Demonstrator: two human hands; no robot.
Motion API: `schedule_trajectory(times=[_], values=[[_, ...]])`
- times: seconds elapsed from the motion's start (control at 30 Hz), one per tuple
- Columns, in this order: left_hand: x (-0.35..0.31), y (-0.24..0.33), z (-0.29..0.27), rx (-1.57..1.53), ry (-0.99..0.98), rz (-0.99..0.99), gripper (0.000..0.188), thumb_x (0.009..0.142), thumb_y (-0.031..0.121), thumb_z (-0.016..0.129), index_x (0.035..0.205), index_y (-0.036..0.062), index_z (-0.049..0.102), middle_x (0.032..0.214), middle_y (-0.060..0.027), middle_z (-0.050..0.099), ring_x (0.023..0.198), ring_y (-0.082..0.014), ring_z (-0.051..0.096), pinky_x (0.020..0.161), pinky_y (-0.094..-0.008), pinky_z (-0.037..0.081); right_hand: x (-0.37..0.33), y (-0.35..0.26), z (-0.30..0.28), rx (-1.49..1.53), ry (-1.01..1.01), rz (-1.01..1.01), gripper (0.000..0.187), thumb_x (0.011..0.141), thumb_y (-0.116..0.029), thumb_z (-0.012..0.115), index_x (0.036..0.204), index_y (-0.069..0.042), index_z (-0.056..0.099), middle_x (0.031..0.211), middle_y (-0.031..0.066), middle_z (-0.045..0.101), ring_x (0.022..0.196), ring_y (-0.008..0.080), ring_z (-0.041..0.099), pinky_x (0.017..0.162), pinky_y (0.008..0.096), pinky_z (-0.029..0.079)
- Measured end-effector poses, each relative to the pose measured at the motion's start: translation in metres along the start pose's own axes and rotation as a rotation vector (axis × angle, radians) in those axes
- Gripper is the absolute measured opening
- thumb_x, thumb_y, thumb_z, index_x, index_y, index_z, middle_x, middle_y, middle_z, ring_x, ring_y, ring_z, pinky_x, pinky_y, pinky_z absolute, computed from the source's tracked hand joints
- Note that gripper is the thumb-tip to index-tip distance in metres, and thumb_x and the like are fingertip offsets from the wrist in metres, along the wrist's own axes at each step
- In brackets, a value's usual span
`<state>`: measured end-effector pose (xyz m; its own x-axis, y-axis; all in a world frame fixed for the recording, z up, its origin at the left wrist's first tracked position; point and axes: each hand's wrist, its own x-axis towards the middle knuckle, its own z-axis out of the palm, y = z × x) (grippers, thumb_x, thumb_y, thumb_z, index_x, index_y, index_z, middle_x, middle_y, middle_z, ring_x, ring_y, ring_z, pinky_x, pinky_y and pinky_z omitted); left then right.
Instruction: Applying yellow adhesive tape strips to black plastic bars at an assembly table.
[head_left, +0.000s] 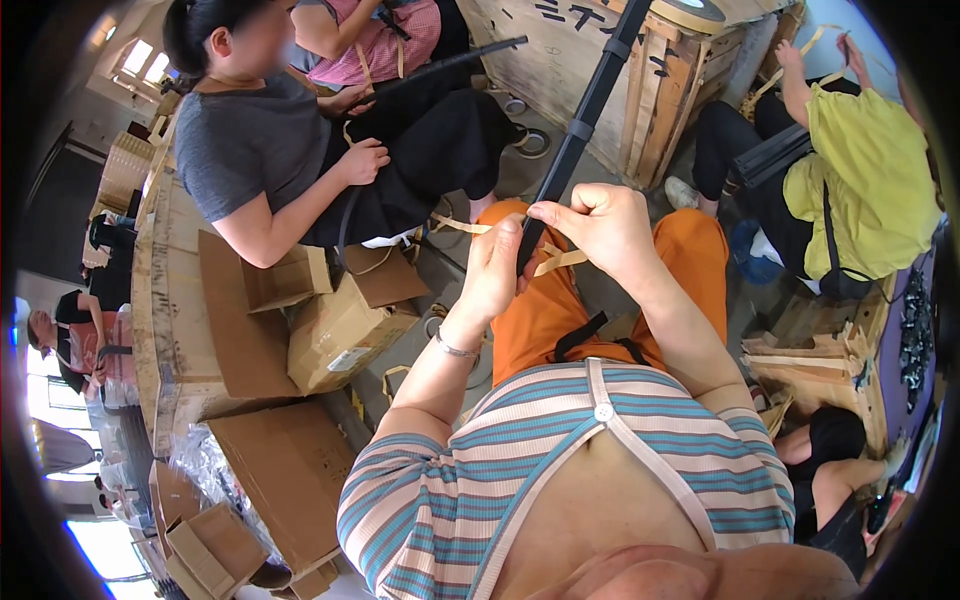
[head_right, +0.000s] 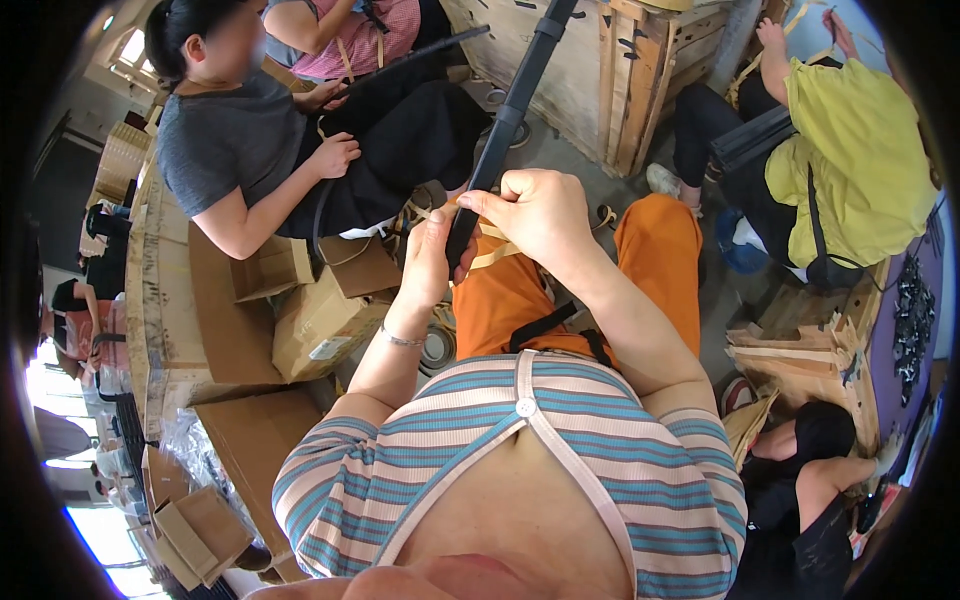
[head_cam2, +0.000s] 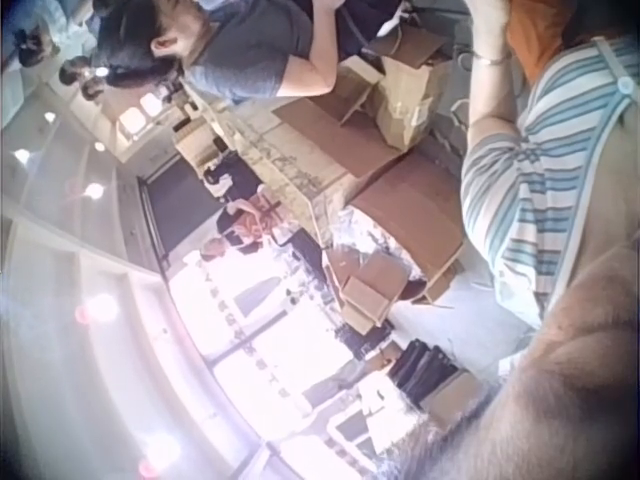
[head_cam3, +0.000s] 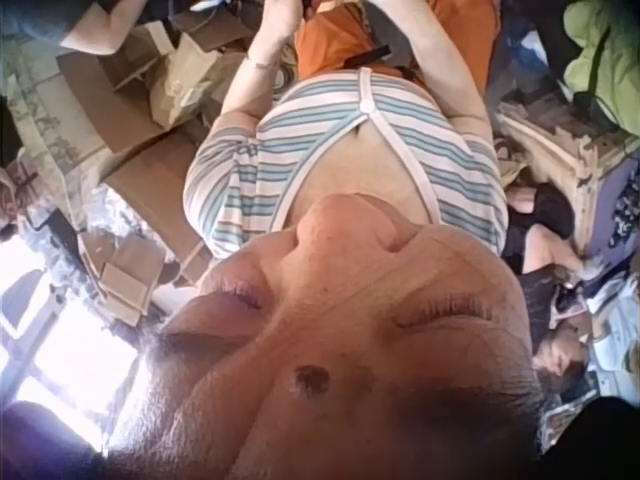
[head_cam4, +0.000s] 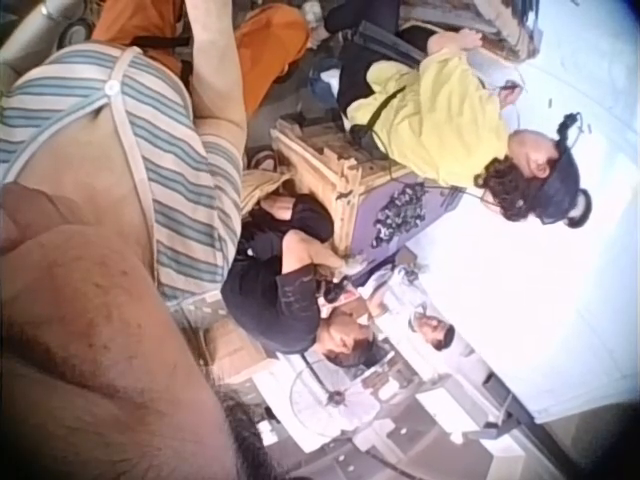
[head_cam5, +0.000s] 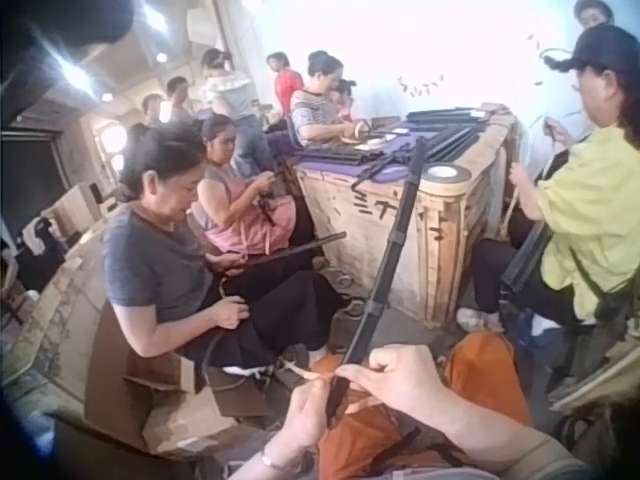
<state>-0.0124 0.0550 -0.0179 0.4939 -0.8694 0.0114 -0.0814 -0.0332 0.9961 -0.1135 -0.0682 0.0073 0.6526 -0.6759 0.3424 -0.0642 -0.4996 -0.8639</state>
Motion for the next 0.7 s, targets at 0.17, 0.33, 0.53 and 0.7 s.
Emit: schedule_trajectory(times=[0.17, 0.33, 0.53, 0.7], values=[[-0.005, -0.004, -0.001, 0.096, 0.092, 0.132, 0.065, 0.091, 0.058, 0.023, 0.084, 0.0003, 0.052, 0.05, -0.0013, 0.044, 0.037, -0.0056, 0.037, 0.037, -0.0187, 0.029, -0.001, -0.004, 0.004, -0.058, 0.003, 0.004, 0.055, 0.069, -0.029, 0.078, 0.043, -0.004, 0.037, 0.04, -0.0004, 0.031, 0.042, 0.0039, 0.025, 0.036, 0.023, 0.022], [-0.01, 0.004, -0.005, -0.155, 0.04, -0.001, 0.063, 0.091, 0.057, 0.022, 0.082, 0.0011, 0.05, 0.048, -0.0015, 0.042, 0.035, -0.0066, 0.034, 0.034, -0.0195, 0.028, 0.007, 0.005, 0.0, -0.154, -0.104, 0.046, 0.054, 0.072, -0.045, 0.071, 0.046, -0.002, 0.051, 0.039, 0.0068, 0.042, 0.035, 0.0125, 0.038, 0.037, 0.0295, 0.03], [-0.013, 0.013, -0.009, -0.261, 0.015, -0.088, 0.062, 0.092, 0.056, 0.021, 0.08, 0.0015, 0.048, 0.046, -0.0013, 0.04, 0.031, -0.0079, 0.031, 0.032, -0.0199, 0.025, 0.019, 0.02, -0.005, 0.423, -0.455, 0.182, 0.046, 0.089, -0.043, 0.049, 0.084, 0.0, 0.065, 0.057, 0.0003, 0.046, 0.061, 0.0085, 0.045, 0.058, 0.0249, 0.036], [-0.026, 0.014, -0.013, -0.154, 0.151, -0.153, 0.053, 0.092, 0.049, 0.03, 0.077, 0.0039, 0.054, 0.048, -0.0007, 0.046, 0.035, -0.008, 0.038, 0.034, -0.0207, 0.03, 0.02, -0.001, 0.006, 0.466, -0.521, 0.023, 0.025, 0.089, -0.025, 0.055, 0.086, -0.001, 0.061, 0.069, -0.0019, 0.054, 0.067, 0.0053, 0.047, 0.061, 0.0221, 0.038]])
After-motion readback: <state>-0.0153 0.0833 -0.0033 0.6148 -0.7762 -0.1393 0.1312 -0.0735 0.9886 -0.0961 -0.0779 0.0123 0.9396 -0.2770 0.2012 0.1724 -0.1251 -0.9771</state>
